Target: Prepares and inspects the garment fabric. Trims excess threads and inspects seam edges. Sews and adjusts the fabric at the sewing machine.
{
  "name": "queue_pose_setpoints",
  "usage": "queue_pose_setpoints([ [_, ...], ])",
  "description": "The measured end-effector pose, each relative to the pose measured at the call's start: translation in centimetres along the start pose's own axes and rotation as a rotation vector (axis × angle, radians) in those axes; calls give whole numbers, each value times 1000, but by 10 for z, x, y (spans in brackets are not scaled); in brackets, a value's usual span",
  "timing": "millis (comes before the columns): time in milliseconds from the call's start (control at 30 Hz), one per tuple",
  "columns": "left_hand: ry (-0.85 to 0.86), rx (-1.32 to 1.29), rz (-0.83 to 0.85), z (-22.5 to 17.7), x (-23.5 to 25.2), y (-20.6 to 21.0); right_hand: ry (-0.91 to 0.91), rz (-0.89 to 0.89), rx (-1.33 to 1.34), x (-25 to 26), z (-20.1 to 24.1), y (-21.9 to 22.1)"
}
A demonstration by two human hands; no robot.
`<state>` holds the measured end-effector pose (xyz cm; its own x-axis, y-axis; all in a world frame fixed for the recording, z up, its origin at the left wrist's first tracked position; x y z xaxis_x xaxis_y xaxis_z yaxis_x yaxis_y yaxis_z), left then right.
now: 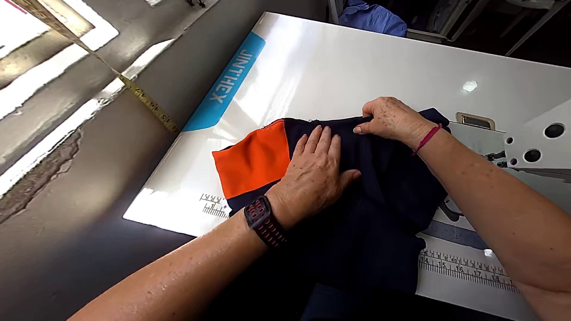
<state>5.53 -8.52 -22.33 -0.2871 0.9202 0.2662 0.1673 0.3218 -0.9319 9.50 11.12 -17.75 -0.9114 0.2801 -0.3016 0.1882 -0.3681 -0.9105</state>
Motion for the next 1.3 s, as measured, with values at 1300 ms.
queue_pose_setpoints([
  [1300, 320, 85, 129, 128, 22, -28, -144, -220, -87, -67, -29, 68],
])
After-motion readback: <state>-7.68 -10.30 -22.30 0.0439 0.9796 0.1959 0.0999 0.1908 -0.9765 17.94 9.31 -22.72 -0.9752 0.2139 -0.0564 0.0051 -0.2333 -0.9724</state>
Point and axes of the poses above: each hand's wrist, its own x-axis towards the middle knuckle, its own y-axis out of the palm, z = x × y, the point moved 2 cm from there along x, towards the middle knuckle, and after that the axes turned 3 degrees about -x, right-handed, at the moved point
